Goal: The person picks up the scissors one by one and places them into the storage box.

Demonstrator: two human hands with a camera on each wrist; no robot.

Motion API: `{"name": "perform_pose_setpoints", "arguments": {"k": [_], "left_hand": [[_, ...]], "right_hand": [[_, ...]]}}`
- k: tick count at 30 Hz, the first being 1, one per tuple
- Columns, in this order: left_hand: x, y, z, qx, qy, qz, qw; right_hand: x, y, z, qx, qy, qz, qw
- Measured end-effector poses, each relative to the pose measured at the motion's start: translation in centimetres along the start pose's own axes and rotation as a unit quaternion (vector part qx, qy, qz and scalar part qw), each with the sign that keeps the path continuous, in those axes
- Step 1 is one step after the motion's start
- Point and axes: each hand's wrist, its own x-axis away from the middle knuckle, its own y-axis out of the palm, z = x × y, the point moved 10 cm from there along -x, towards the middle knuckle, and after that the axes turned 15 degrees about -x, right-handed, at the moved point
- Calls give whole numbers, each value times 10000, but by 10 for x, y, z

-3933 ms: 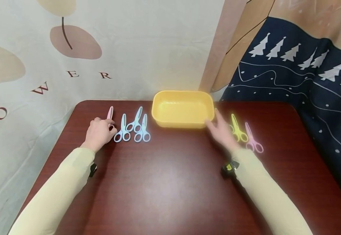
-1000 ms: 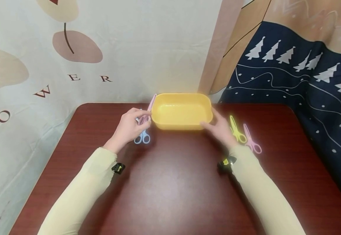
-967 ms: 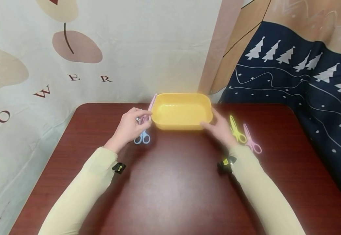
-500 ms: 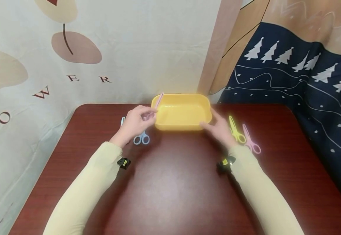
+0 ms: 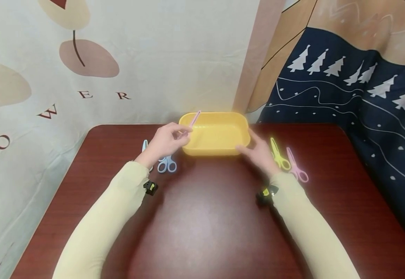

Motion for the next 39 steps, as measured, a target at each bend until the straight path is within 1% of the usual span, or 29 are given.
{"name": "perform_pose_setpoints", "arguments": {"k": [5,13,19,21,28,39], "left_hand": [[-8,3,5,-19,88,-190,9998],[-20,2,19,-154,278,-378,9988],[-30,2,28,-239,313,-545,9977],[-32,2,31,-294,313,-576,9974],[-43,-1,46,-685,520,-589,9946],[-61,4,65,-981,796,-811,9887]], "right_hand": [[0,-1,1,-14,24,16,10000],[0,-3,-1,21,-58,26,10000],[0,-4,0,-44,-45,17,10000],[0,-3,0,-74,-56,10,10000],[0,-3,0,-127,18,53,9999],[0,-3,3,-50,195,125,9997]]}}
